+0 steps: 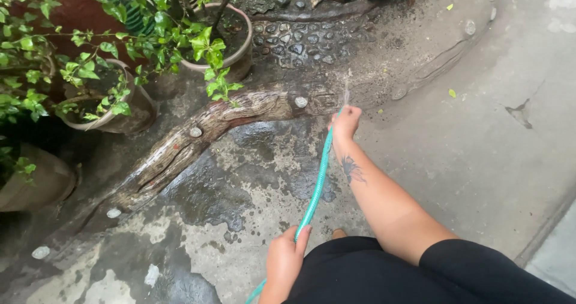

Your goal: Watering various potted plants and foliage in an outdoor garden area using a hose.

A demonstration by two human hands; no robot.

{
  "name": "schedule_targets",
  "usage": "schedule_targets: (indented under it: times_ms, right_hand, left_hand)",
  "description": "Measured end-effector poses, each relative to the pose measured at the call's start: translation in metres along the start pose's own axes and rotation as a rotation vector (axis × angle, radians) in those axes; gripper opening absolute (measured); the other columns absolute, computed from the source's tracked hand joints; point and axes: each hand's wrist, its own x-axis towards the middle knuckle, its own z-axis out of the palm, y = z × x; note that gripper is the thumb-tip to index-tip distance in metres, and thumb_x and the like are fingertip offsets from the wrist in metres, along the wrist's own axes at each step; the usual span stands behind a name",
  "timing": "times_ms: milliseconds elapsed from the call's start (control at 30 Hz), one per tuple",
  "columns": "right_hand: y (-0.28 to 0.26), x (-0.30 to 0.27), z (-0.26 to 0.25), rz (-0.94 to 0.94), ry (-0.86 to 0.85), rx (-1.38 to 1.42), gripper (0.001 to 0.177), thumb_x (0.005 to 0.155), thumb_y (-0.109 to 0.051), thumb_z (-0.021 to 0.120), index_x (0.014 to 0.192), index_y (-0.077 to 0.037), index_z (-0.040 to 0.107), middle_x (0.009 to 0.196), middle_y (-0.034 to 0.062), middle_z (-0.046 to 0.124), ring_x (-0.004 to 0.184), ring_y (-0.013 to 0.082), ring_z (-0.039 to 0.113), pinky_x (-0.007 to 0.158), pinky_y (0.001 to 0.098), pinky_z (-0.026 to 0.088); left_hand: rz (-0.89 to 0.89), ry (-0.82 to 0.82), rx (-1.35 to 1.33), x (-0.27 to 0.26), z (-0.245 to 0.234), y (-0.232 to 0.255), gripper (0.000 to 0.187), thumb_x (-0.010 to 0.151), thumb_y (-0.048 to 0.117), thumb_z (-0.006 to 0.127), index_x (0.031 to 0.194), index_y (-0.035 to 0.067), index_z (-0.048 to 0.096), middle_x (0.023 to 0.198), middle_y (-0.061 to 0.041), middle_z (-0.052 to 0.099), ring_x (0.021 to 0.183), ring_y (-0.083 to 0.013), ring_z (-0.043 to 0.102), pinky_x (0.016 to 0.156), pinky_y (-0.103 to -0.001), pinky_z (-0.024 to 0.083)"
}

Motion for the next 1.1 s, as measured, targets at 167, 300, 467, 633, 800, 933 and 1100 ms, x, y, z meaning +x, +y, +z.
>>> schedule_targets:
  times_ms: [167, 300, 467, 633, 800, 933, 1100]
  right_hand:
    - [0.023, 0.024, 0.023, -0.041, -0.330, -0.159, 0.017, 0.097, -0.015, 0.039, 0.086, -0.004, 0.048, 0.056, 0.0122, 0.050, 0.036, 0.0196, 0.039, 0.031, 0.0316, 0.031]
    - [-0.010, -0.018, 0.018, -0.051, -0.144, -0.023, 0.011, 0.102, -0.021, 0.032, 0.098, -0.012, 0.035, 0.065, 0.0097, 0.051, 0.040, 0.0206, 0.038, 0.041, 0.0355, 0.033]
    - [0.035, 0.026, 0.043, -0.037, -0.397, -0.130, 0.015, 0.097, -0.022, 0.037, 0.090, -0.009, 0.039, 0.058, 0.0121, 0.048, 0.039, 0.0185, 0.039, 0.031, 0.0303, 0.029]
    - [0.035, 0.022, 0.053, -0.104, -0.207, -0.016, 0.011, 0.097, -0.020, 0.038, 0.092, -0.010, 0.041, 0.055, 0.0134, 0.048, 0.035, 0.0201, 0.038, 0.028, 0.0313, 0.031]
    - [0.020, -0.002, 0.047, 0.038, -0.573, -0.315, 0.022, 0.099, -0.022, 0.038, 0.111, -0.005, 0.044, 0.069, 0.0150, 0.053, 0.047, 0.0203, 0.042, 0.039, 0.0320, 0.033]
    - [0.032, 0.003, 0.063, 0.017, -0.647, -0.332, 0.018, 0.100, -0.024, 0.038, 0.093, -0.008, 0.038, 0.064, 0.0151, 0.049, 0.041, 0.0195, 0.038, 0.034, 0.0307, 0.030]
    - [0.005, -0.036, 0.065, 0.027, -0.871, -0.539, 0.018, 0.101, -0.023, 0.036, 0.100, -0.007, 0.042, 0.064, 0.0082, 0.049, 0.044, 0.0155, 0.038, 0.041, 0.0290, 0.029]
  left_hand:
    - [0.043, -0.037, 0.018, -0.006, 0.000, 0.002, 0.046, 0.096, 0.052, 0.051, 0.068, 0.016, 0.050, 0.052, -0.006, 0.050, 0.051, -0.0264, 0.048, 0.053, -0.038, 0.035]
    - [0.003, -0.026, -0.053, -0.008, -0.012, 0.008, 0.044, 0.098, 0.049, 0.049, 0.069, 0.016, 0.053, 0.048, 0.000, 0.039, 0.044, -0.0147, 0.038, 0.047, -0.033, 0.027]
    - [0.034, -0.026, -0.001, -0.010, -0.004, 0.001, 0.047, 0.097, 0.052, 0.052, 0.066, 0.016, 0.047, 0.050, -0.003, 0.043, 0.048, -0.0207, 0.044, 0.050, -0.036, 0.031]
    - [-0.008, -0.041, -0.057, -0.010, -0.013, 0.004, 0.045, 0.099, 0.049, 0.050, 0.067, 0.016, 0.051, 0.049, 0.001, 0.038, 0.044, -0.0136, 0.037, 0.047, -0.032, 0.026]
    - [0.093, 0.021, -0.012, -0.011, -0.002, -0.008, 0.045, 0.096, 0.050, 0.054, 0.068, 0.015, 0.048, 0.051, -0.008, 0.046, 0.050, -0.0271, 0.046, 0.051, -0.039, 0.033]
    - [0.097, 0.023, -0.014, -0.012, -0.002, -0.010, 0.046, 0.098, 0.048, 0.054, 0.067, 0.014, 0.046, 0.052, -0.006, 0.043, 0.049, -0.0239, 0.044, 0.051, -0.038, 0.032]
    - [0.098, 0.034, -0.017, -0.015, 0.002, -0.012, 0.048, 0.097, 0.051, 0.054, 0.065, 0.015, 0.047, 0.053, -0.004, 0.047, 0.050, -0.0228, 0.049, 0.051, -0.038, 0.034]
